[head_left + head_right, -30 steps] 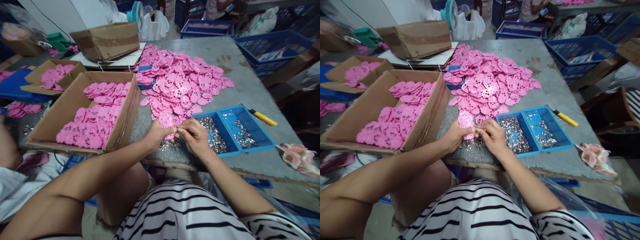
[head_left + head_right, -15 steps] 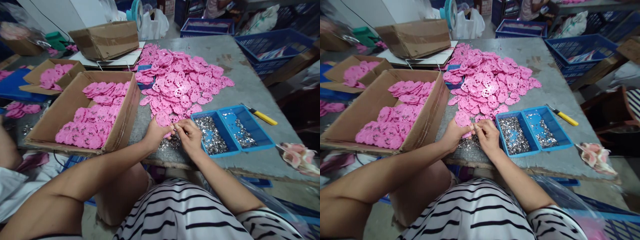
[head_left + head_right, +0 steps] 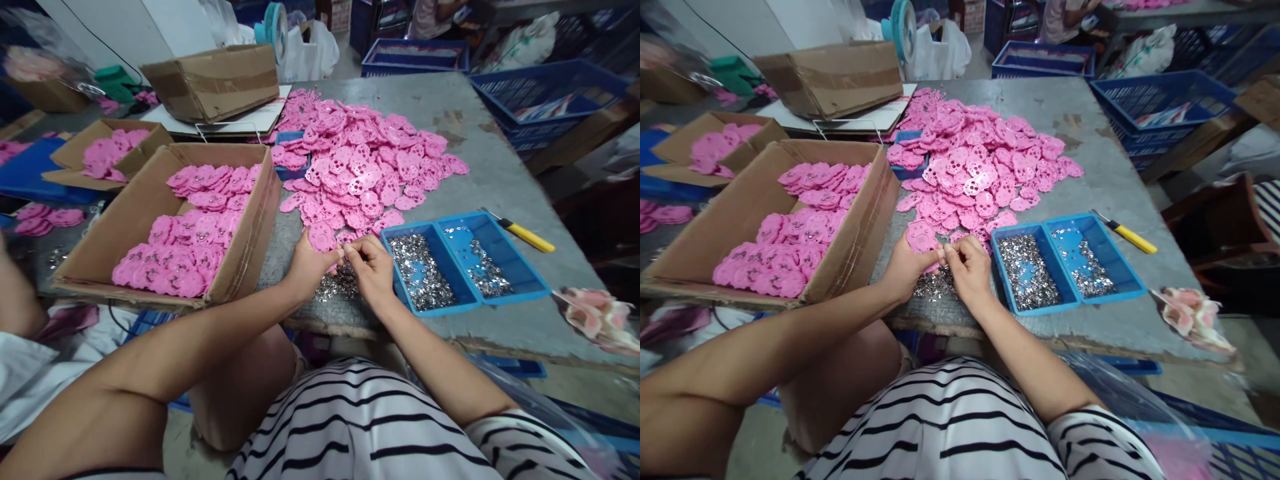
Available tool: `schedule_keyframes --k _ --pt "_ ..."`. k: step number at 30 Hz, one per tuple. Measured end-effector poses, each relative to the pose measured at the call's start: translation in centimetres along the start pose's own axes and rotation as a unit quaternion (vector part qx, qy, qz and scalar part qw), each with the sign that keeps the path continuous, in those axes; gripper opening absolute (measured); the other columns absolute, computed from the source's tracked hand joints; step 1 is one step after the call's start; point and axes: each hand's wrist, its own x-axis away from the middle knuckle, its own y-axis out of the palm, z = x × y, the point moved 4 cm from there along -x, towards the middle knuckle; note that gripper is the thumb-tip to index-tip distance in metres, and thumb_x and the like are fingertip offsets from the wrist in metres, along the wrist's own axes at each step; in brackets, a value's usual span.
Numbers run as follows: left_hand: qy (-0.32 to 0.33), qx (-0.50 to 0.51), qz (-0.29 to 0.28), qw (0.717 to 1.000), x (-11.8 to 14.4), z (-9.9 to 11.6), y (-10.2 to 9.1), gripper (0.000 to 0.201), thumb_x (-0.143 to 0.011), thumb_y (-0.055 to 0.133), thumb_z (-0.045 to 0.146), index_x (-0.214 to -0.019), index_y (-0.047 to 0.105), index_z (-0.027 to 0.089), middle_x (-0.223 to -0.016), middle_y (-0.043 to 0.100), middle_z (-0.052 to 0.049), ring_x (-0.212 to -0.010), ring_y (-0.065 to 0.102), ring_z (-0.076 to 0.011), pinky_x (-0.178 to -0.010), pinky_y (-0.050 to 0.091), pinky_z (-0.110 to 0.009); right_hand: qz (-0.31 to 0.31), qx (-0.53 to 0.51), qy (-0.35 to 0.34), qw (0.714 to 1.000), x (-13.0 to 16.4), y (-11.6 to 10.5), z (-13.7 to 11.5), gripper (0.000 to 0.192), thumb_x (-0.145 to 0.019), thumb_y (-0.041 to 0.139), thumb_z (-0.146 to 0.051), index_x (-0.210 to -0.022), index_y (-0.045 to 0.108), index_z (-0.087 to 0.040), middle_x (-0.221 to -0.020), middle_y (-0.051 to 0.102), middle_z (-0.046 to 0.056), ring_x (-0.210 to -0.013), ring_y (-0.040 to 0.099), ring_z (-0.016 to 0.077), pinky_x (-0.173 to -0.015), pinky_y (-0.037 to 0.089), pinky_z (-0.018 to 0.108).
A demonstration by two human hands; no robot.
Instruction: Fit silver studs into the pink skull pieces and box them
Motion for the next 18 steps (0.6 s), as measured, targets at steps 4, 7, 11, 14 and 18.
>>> schedule_keyframes --k 4,7,11,14,18 --pt "-0.021 0.010 -0.008 1.000 -0.18 -0.24 -0.08 0.043 -0.056 0.078 0.018 -0.087 0.048 0.019 -0.069 0.061 0.004 -0.053 0.056 -0.0097 -0.041 0.042 -0.019 -0.009 -0.012 0.008 1.000 -0.13 0.01 0.17 0.023 -0.084 0.060 -0.026 -0.062 0.061 -0.023 -0.065 0.057 -0.001 -0.066 0.052 0.0162 -0.063 0.040 0.030" --pt "-0.022 0.016 -0.019 0.999 -0.22 -0.27 -0.16 0.043 -0.055 0.079 0.019 -0.086 0.049 0.018 -0.069 0.062 0.003 -0.054 0.057 -0.0099 -0.041 0.042 -0.019 -0.015 -0.016 0.014 1.000 -0.17 0.01 0.26 0.024 -0.084 0.060 -0.025 -0.060 0.060 -0.023 -0.064 0.056 -0.001 -0.066 0.051 0.0163 -0.063 0.040 0.031" --pt "-0.021 0.018 -0.027 0.999 -0.21 -0.32 -0.20 0.042 -0.055 0.079 0.021 -0.085 0.050 0.018 -0.068 0.061 0.003 -0.054 0.057 -0.0098 -0.042 0.043 -0.019 -0.030 -0.003 0.018 0.999 -0.15 0.11 0.30 0.026 -0.085 0.059 -0.025 -0.059 0.059 -0.023 -0.064 0.055 -0.001 -0.066 0.051 0.0161 -0.063 0.040 0.030" --pt "-0.022 0.010 -0.006 1.000 -0.31 -0.47 -0.34 0.042 -0.056 0.078 0.018 -0.085 0.049 0.019 -0.066 0.060 0.004 -0.053 0.056 -0.0098 -0.041 0.042 -0.019 -0.030 0.012 0.006 0.999 0.02 0.27 0.05 0.026 -0.086 0.058 -0.026 -0.060 0.058 -0.023 -0.064 0.054 -0.001 -0.066 0.051 0.0163 -0.062 0.041 0.031" --pt "-0.018 -0.004 0.018 1.000 -0.53 -0.40 -0.53 0.035 -0.054 0.075 0.015 -0.079 0.050 0.018 -0.061 0.057 0.006 -0.049 0.052 -0.0074 -0.039 0.037 -0.017 -0.033 0.008 -0.018 0.999 0.16 0.44 -0.35 0.023 -0.086 0.057 -0.029 -0.063 0.060 -0.024 -0.068 0.057 0.001 -0.069 0.054 0.0174 -0.065 0.043 0.032"
